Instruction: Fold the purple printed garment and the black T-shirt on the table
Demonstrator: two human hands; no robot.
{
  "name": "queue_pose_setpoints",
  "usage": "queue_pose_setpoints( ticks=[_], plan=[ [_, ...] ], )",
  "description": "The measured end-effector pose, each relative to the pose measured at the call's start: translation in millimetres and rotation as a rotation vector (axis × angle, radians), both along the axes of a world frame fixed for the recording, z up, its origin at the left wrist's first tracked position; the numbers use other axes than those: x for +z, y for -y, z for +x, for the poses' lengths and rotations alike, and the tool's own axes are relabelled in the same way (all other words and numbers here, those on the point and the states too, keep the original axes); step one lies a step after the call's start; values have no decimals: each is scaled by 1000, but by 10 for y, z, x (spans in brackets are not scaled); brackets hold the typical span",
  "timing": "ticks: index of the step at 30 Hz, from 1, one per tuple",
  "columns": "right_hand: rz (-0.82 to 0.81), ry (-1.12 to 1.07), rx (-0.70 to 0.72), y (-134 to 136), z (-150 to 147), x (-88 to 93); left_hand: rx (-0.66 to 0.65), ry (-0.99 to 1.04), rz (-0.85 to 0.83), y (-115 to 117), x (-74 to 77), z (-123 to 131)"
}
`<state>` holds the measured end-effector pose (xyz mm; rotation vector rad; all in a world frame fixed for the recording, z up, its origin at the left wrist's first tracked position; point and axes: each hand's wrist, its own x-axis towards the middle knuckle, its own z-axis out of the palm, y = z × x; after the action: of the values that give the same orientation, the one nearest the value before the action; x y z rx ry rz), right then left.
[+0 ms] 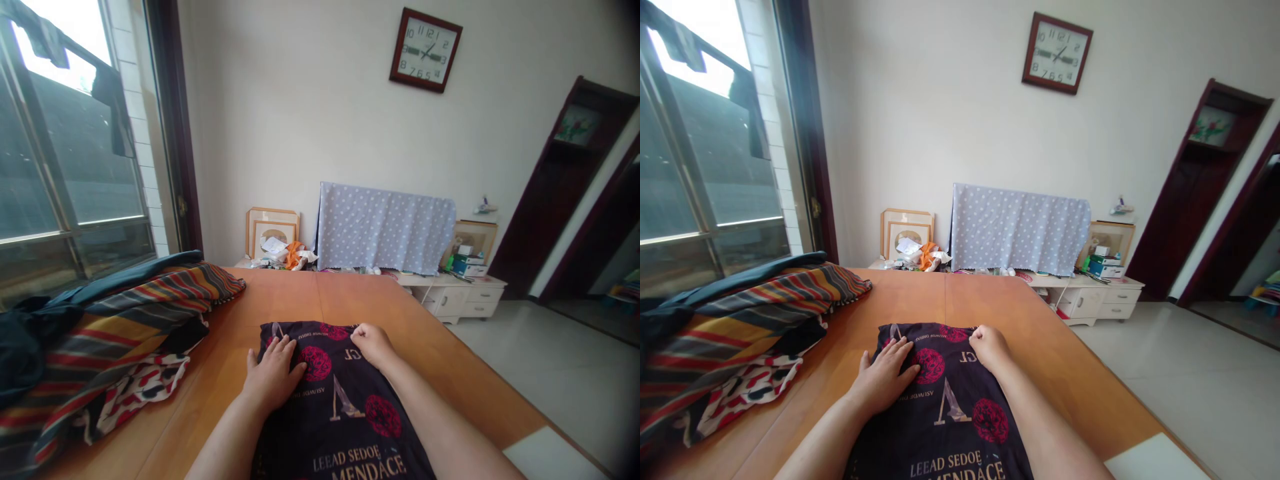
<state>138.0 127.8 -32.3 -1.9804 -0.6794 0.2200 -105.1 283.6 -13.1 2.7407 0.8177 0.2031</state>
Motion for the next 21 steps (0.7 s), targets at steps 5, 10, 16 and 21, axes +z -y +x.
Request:
queue_pose_setpoints(
  ticks=[5, 10, 16, 21],
  plan=[
    [166, -233, -12, 124, 77, 25, -8, -10, 7, -1, 8, 7],
    [338, -413, 32, 241, 153, 90, -4, -13, 8, -4, -3, 19],
    [561, -544, 102, 311, 171, 301, -6, -21, 1, -1, 10, 18],
    [723, -665, 205, 410, 132, 522, -4, -25, -2, 2, 22, 13]
  ],
)
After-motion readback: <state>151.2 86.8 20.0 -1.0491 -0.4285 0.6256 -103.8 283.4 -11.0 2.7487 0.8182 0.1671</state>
